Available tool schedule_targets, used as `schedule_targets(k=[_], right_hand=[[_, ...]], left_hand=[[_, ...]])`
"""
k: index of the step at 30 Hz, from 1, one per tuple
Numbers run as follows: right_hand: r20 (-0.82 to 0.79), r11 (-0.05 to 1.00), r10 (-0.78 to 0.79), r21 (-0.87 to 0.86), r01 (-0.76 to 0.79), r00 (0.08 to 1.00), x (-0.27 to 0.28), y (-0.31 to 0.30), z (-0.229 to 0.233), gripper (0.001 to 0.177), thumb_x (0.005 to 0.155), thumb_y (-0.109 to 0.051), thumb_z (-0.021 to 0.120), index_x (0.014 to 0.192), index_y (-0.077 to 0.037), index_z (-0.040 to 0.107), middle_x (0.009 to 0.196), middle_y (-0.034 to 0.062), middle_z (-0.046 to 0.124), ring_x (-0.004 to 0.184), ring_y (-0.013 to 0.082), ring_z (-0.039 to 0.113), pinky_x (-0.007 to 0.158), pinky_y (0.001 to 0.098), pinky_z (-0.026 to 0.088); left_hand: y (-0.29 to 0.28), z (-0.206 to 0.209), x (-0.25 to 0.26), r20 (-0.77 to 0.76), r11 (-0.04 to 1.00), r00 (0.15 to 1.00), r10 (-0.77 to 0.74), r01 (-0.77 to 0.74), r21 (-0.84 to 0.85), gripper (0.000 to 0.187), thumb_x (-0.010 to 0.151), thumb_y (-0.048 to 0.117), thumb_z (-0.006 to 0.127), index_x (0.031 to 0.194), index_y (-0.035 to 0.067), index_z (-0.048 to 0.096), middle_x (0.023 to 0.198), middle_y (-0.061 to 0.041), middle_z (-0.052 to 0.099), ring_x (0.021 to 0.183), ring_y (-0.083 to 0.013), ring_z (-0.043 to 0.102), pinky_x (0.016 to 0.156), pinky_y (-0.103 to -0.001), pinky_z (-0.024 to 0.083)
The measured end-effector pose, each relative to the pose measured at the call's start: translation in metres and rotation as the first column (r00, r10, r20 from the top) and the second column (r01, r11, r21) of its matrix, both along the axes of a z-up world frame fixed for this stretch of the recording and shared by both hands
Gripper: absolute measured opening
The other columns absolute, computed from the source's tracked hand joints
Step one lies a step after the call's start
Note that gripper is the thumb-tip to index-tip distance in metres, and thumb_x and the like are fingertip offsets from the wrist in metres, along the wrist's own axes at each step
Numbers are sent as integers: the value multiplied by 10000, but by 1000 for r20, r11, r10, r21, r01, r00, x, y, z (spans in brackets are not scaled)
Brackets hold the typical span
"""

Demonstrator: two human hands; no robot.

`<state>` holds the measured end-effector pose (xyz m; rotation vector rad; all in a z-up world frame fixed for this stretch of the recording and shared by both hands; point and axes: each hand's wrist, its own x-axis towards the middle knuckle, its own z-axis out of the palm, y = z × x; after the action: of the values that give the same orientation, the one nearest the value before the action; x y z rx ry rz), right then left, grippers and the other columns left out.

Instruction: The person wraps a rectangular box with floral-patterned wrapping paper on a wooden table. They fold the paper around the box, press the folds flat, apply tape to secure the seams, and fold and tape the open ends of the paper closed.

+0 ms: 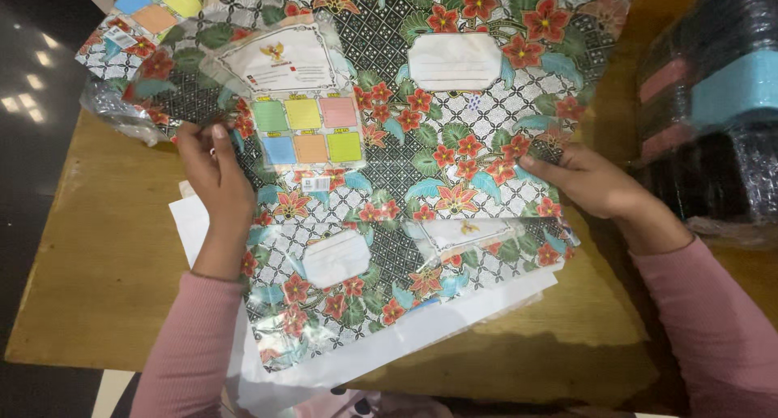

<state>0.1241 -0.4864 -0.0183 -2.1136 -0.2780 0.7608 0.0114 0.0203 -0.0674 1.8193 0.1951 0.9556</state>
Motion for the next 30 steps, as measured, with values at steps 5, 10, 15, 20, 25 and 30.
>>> schedule_targets(k=[5,10,15,20,25,30], right_hand=[[76,989,-48,144,36,996,-1,3,0,345,1035,-360,604,1031,-32,708,855,-58,586,786,63,477,711,263,443],[51,980,-152,136,144,987,0,3,0,322,1021,-345,589,997,-52,720,825,-61,642,740,58,512,670,266,451],[175,963,-216,203,180,961,0,8,-4,319,1060,-339,580,1000,-51,703,806,-70,617,738,53,504,665,262,446],[277,856,-455,397,330,847,-9,18,3,300,1091,-277,661,1082,23,645,821,58,579,691,179,497,615,375,400],[277,720,-539,642,264,796,-13,23,30,321,1083,-298,641,1151,16,619,918,77,576,787,199,510,694,383,415],[171,627,-535,737,252,828,-15,19,52,359,1074,-318,621,1220,9,593,1016,95,572,882,218,522,773,391,430]], left_hand=[[-3,6,-3,47,993,998,-31,25,117,264,1207,196,515,1343,-12,424,1193,-124,639,1093,-157,601,1036,-333,484],[-13,27,-10,24,981,999,-40,34,193,272,1179,181,529,1342,-23,452,1339,-161,608,1211,-206,631,1058,-343,483],[-24,42,-18,111,907,992,-63,10,421,291,1140,78,591,1394,-1,474,1403,-176,523,1329,-278,543,1194,-378,422],[-25,30,-6,286,987,950,-127,94,128,291,1074,90,716,1190,94,449,1370,-143,546,1274,-238,543,1118,-356,446],[-19,26,-14,316,940,931,-181,70,333,274,1018,76,710,1112,83,452,1330,-145,556,1276,-253,558,1121,-400,469],[-21,36,-28,151,822,963,-224,104,560,174,1027,51,643,1145,33,516,1355,-247,534,1351,-347,545,1141,-473,495]])
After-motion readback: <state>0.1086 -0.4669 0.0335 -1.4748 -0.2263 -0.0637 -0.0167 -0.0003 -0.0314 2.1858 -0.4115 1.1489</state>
